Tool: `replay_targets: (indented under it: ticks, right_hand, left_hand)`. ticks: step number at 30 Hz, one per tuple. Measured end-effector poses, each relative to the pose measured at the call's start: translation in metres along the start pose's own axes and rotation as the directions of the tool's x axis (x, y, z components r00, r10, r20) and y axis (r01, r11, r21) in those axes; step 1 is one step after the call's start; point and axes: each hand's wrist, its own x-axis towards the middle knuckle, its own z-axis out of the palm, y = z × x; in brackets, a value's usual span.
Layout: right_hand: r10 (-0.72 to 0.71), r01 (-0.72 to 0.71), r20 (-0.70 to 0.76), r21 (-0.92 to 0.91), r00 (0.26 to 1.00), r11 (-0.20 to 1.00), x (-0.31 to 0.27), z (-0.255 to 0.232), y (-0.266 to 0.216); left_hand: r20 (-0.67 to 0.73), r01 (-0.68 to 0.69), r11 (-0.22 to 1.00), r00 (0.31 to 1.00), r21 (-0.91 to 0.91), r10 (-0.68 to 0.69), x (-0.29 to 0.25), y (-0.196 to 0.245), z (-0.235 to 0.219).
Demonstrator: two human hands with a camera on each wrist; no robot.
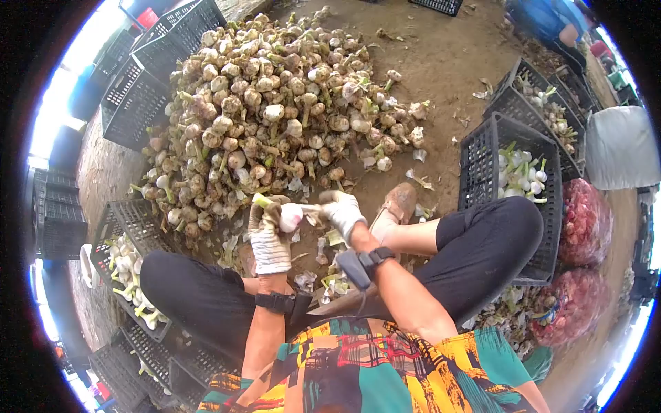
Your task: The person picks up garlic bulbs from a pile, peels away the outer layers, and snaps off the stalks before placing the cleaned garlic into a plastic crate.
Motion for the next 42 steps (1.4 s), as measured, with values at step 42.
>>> replay_targets:
  ticks: [42]
  right_hand:
    - [-0.463,-0.026,-0.610,-0.621,0.643,0.783,0.116,-0.037,-0.023]
  left_hand:
    - [-0.484,0.544,0.838,0.726,-0.030,-0.489,0.029,-0.038,-0.043]
